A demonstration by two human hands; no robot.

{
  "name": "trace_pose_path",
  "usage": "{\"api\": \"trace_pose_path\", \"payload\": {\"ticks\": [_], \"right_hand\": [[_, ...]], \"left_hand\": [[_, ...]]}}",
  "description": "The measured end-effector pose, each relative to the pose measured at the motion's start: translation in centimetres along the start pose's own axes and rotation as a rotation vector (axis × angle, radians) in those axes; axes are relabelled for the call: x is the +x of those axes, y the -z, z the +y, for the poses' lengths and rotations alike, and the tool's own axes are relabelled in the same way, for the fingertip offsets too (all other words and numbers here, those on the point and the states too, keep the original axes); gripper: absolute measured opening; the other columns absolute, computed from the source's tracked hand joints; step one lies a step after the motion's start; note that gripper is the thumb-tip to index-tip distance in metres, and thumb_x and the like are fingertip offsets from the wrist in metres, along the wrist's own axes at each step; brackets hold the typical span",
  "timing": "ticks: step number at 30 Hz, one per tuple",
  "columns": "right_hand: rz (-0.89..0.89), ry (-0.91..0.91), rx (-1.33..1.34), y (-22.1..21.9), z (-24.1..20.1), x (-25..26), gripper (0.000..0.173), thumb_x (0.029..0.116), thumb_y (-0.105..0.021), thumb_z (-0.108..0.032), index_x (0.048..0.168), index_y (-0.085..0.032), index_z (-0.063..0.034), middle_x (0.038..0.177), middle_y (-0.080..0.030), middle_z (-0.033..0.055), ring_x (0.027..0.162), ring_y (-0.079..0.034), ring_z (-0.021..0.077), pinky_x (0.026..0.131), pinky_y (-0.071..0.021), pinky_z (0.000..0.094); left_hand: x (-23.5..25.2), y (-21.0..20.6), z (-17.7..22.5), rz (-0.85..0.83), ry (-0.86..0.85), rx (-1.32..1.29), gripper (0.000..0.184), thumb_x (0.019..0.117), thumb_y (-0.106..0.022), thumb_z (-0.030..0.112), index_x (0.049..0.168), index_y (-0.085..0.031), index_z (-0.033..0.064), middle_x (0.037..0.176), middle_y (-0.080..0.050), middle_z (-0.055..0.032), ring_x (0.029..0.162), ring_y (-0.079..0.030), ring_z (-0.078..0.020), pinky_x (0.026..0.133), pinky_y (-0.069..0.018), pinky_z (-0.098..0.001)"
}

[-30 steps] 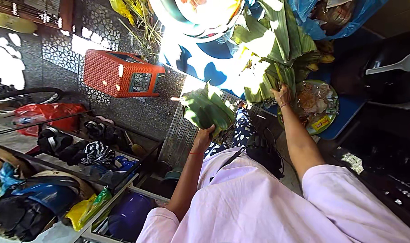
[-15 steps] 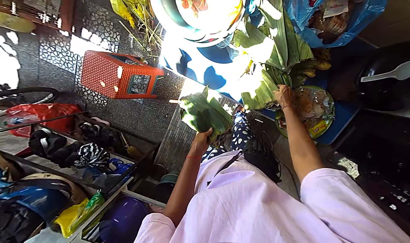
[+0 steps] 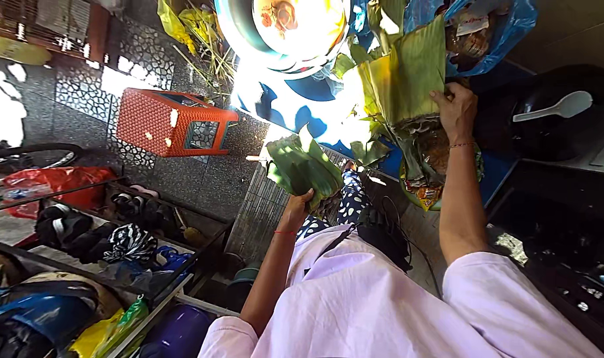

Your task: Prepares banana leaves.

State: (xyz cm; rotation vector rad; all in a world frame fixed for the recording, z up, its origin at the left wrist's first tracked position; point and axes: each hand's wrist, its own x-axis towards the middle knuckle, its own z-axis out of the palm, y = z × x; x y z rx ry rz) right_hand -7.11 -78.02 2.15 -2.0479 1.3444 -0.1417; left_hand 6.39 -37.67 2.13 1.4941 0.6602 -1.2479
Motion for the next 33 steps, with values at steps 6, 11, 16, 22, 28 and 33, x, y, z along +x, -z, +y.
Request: {"api": "trace_pose_path", "payload": {"ticks": [6, 11, 16, 22, 28, 33], "right_hand": [[0.271, 0.201, 0.092, 2.7, -2.9, 0.6, 0.035, 0.0949, -0.071, -0.03, 0.115, -0.071, -0.0008, 0.097, -0.071, 0.0118, 0.082, -0.064, 0.0139, 0.081, -0.0521, 0.032], [0.347, 0.473, -0.207, 0.4, -6.0, -3.4, 0.029, 0.1007, -0.059, -0.016, 0.121, -0.072, 0.0002, 0.108, -0.071, 0.026, 0.097, -0.07, 0.041, 0.082, -0.0565, 0.0536], [-0.1, 0.374, -0.343, -10.3, 0.2, -3.3, 0.05, 0.0968, -0.07, -0.027, 0.141, -0.061, -0.0054, 0.132, -0.066, 0.0212, 0.114, -0.067, 0.0423, 0.089, -0.0544, 0.0607], [-0.315, 0.058, -0.151, -13.9, 4.7, -1.5, 0.037, 0.1041, -0.056, -0.018, 0.136, -0.063, -0.0014, 0.136, -0.064, 0.0213, 0.126, -0.062, 0.0388, 0.109, -0.0449, 0.0566], [-0.054, -0.125, 0.005, -13.4, 6.9, -1.0, 0.037, 0.0984, -0.061, -0.009, 0.132, -0.061, 0.0042, 0.128, -0.065, 0.0257, 0.12, -0.064, 0.0372, 0.107, -0.0479, 0.0492], [-0.006, -0.224, -0.131, -13.1, 6.5, -0.6, 0.091, 0.0842, -0.084, -0.026, 0.156, -0.034, 0.001, 0.154, -0.045, 0.0265, 0.144, -0.045, 0.0394, 0.118, -0.0375, 0.0519]], "left_hand": [[-0.1, -0.4, 0.0, -0.001, -0.015, -0.017, 0.02, 0.105, -0.049, 0.002, 0.125, -0.049, 0.0029, 0.092, -0.068, -0.0104, 0.076, -0.07, -0.016, 0.069, -0.0599, -0.03], [-0.3, -0.4, -0.4, -0.001, -0.013, -0.037, 0.024, 0.1048, -0.049, 0.001, 0.128, -0.047, 0.0027, 0.093, -0.068, -0.0107, 0.076, -0.07, -0.0161, 0.07, -0.0601, -0.0307], [-0.4, -0.4, -0.6, -0.012, -0.003, 0.007, 0.015, 0.1062, -0.046, 0.002, 0.12, -0.051, 0.0011, 0.088, -0.068, -0.0097, 0.072, -0.068, -0.0149, 0.067, -0.059, -0.029], [-0.1, 0.4, -0.9, 0.027, 0.015, -0.008, 0.018, 0.1064, -0.046, 0.004, 0.124, -0.049, 0.0015, 0.09, -0.068, -0.0104, 0.074, -0.069, -0.0155, 0.069, -0.0591, -0.0298], [0.0, 0.5, -1.1, 0.02, 0.007, -0.005, 0.018, 0.1058, -0.048, 0.003, 0.124, -0.05, 0.0011, 0.09, -0.068, -0.0105, 0.075, -0.069, -0.0156, 0.069, -0.0592, -0.0295], [-0.1, 0.3, -1.1, 0.016, 0.006, 0.001, 0.018, 0.1058, -0.048, 0.003, 0.124, -0.05, 0.0013, 0.091, -0.068, -0.0105, 0.074, -0.069, -0.0151, 0.069, -0.0592, -0.0287]]}}
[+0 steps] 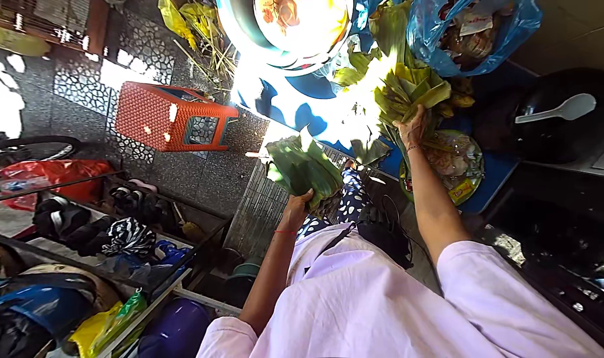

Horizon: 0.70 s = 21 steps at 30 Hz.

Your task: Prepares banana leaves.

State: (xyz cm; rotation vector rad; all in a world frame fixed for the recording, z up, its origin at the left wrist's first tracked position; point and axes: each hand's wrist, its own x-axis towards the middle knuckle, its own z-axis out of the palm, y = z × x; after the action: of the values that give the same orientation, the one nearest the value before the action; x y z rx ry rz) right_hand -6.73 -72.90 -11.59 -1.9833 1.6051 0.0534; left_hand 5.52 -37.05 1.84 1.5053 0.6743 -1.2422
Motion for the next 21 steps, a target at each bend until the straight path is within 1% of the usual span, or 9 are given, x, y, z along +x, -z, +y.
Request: {"api": "trace_pose_path", "payload": {"ticks": [3, 6, 8, 10, 11, 13, 15, 17, 21], "right_hand": [[0.086, -0.059, -0.004, -0.8, -0.2, 0.4, 0.1, 0.0768, -0.087, -0.016, 0.157, -0.031, 0.0013, 0.156, -0.037, 0.029, 0.145, -0.041, 0.0416, 0.114, -0.0421, 0.0496], [0.245, -0.102, 0.156, -1.1, 0.2, 1.1, 0.089, 0.0739, -0.08, 0.001, 0.151, -0.036, 0.0048, 0.15, -0.046, 0.0288, 0.14, -0.048, 0.0383, 0.115, -0.0425, 0.0444], [0.307, -0.051, 0.286, -0.4, -0.6, 0.7, 0.085, 0.0744, -0.076, 0.003, 0.15, -0.036, 0.0038, 0.135, -0.058, 0.0257, 0.12, -0.062, 0.0347, 0.1, -0.0525, 0.043], [0.249, 0.127, 0.367, 0.4, -2.0, -1.3, 0.076, 0.0828, -0.069, 0.002, 0.151, -0.034, 0.004, 0.122, -0.066, 0.0217, 0.096, -0.069, 0.03, 0.083, -0.0586, 0.042], [0.146, 0.24, 0.354, 0.6, -2.9, -2.8, 0.066, 0.0894, -0.065, 0.0, 0.149, -0.037, 0.0058, 0.122, -0.067, 0.0225, 0.096, -0.07, 0.0307, 0.083, -0.059, 0.044], [-0.079, 0.443, 0.184, -0.3, -3.7, -5.3, 0.045, 0.0977, -0.059, -0.005, 0.141, -0.052, 0.0046, 0.123, -0.069, 0.0233, 0.103, -0.072, 0.0362, 0.091, -0.0581, 0.052], [-0.274, 0.536, -0.026, -2.5, -3.4, -6.4, 0.043, 0.0958, -0.059, -0.005, 0.139, -0.063, -0.0054, 0.119, -0.072, 0.0232, 0.104, -0.071, 0.0439, 0.091, -0.0541, 0.0632], [-0.39, 0.514, -0.12, -4.2, -2.5, -6.3, 0.037, 0.098, -0.059, -0.007, 0.134, -0.067, -0.0087, 0.123, -0.071, 0.0215, 0.11, -0.069, 0.0451, 0.092, -0.0519, 0.0659], [-0.3, 0.252, 0.012, -4.1, -2.0, -5.3, 0.029, 0.1019, -0.051, -0.005, 0.123, -0.07, 0.0038, 0.123, -0.069, 0.0249, 0.118, -0.066, 0.0406, 0.106, -0.0488, 0.0554]], "left_hand": [[0.1, 0.0, 0.0, 0.005, 0.006, -0.006, 0.017, 0.1058, -0.047, 0.002, 0.123, -0.05, 0.0012, 0.09, -0.068, -0.0103, 0.074, -0.069, -0.0146, 0.069, -0.0592, -0.0288], [0.1, 0.0, -0.1, 0.013, 0.007, -0.013, 0.018, 0.1056, -0.047, 0.002, 0.123, -0.05, 0.0013, 0.09, -0.068, -0.0102, 0.074, -0.069, -0.0149, 0.069, -0.0593, -0.029], [0.2, 0.0, -0.1, 0.014, 0.004, -0.01, 0.018, 0.1056, -0.047, 0.002, 0.123, -0.05, 0.0006, 0.089, -0.068, -0.0108, 0.074, -0.069, -0.0154, 0.068, -0.0593, -0.0293], [0.2, 0.0, -0.1, 0.009, 0.002, -0.007, 0.018, 0.1058, -0.047, 0.002, 0.123, -0.05, 0.001, 0.09, -0.068, -0.0104, 0.074, -0.069, -0.0154, 0.069, -0.0593, -0.0292], [0.2, -0.1, -0.1, 0.004, -0.005, -0.005, 0.017, 0.1056, -0.047, 0.002, 0.123, -0.05, 0.0014, 0.089, -0.068, -0.0098, 0.074, -0.069, -0.015, 0.069, -0.0592, -0.029], [0.2, -0.3, -0.1, 0.0, -0.015, -0.004, 0.018, 0.1049, -0.048, 0.001, 0.122, -0.05, 0.0019, 0.089, -0.068, -0.0089, 0.073, -0.069, -0.0144, 0.068, -0.0594, -0.0285], [0.3, -0.5, -0.1, -0.005, -0.01, -0.006, 0.02, 0.1046, -0.049, 0.0, 0.124, -0.049, 0.0019, 0.091, -0.068, -0.0097, 0.074, -0.069, -0.0149, 0.069, -0.0594, -0.0291], [0.3, -0.6, 0.2, -0.001, -0.008, -0.002, 0.019, 0.1048, -0.049, 0.001, 0.124, -0.049, 0.0022, 0.09, -0.068, -0.0099, 0.074, -0.069, -0.0149, 0.068, -0.0595, -0.029], [0.2, -0.2, 0.3, 0.022, -0.006, -0.029, 0.017, 0.1056, -0.048, 0.002, 0.122, -0.051, 0.0028, 0.091, -0.068, -0.0093, 0.075, -0.068, -0.0146, 0.07, -0.0589, -0.0291]]}}
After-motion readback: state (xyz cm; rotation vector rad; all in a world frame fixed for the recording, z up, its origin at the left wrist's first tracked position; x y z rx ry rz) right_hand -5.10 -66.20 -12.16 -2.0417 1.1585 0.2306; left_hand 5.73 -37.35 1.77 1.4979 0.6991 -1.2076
